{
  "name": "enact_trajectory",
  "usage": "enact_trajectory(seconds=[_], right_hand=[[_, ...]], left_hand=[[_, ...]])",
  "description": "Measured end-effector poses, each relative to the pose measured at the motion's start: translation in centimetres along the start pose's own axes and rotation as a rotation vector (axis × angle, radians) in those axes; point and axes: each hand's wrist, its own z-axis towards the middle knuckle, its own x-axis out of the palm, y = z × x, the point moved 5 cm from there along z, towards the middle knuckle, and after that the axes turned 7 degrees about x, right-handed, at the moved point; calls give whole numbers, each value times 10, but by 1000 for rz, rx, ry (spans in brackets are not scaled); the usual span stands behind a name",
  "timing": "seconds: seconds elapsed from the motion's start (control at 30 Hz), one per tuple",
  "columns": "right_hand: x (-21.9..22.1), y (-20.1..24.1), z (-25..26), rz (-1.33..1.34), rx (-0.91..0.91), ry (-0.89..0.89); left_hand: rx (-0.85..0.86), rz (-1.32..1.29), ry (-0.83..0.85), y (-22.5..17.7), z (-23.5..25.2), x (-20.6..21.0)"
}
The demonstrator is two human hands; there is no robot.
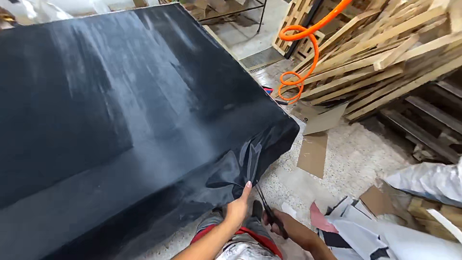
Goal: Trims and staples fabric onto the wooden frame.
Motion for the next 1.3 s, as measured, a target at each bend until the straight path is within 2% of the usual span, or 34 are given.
enact_trajectory(seconds=[0.07, 0.13, 0.2, 0.33, 0.47, 0.6, 0.7, 0.77, 0.87, 0.93, 1.0, 1.13, 1.3], right_hand=[[-16, 19, 13, 61, -66, 17], [-27, 30, 16, 118, -115, 58], [-32, 30, 12, 126, -133, 113], [-44, 23, 7, 85, -186, 159], [-61, 25, 0, -123, -205, 161], [-64, 28, -3, -202, -190, 138], [-59, 27, -3, -155, -137, 130], [-55, 26, -6, -129, -117, 164], [-50, 28, -4, -87, -142, 207], [-47, 42, 3, -91, -96, 169], [-41, 53, 8, -75, -46, 118], [-38, 74, 20, -62, -93, 57], [-38, 104, 34, -34, -59, -62]], left_hand=[[12, -102, -60, 4, -4, 5], [7, -322, -64, 7, -7, 16], [-16, -569, 14, 8, -11, 34], [-24, -891, -93, 13, -8, 60], [39, -901, -73, 15, -11, 75], [108, -923, 37, 6, -19, 91], [118, -1038, -44, -1, -22, 96], [163, -1003, -100, 3, -20, 93], [246, -729, -125, 23, -17, 84], [255, -585, -142, 30, -15, 76], [218, -490, -183, 35, -14, 69], [185, -466, -133, 42, -9, 61], [77, -347, -112, 42, -6, 54]])
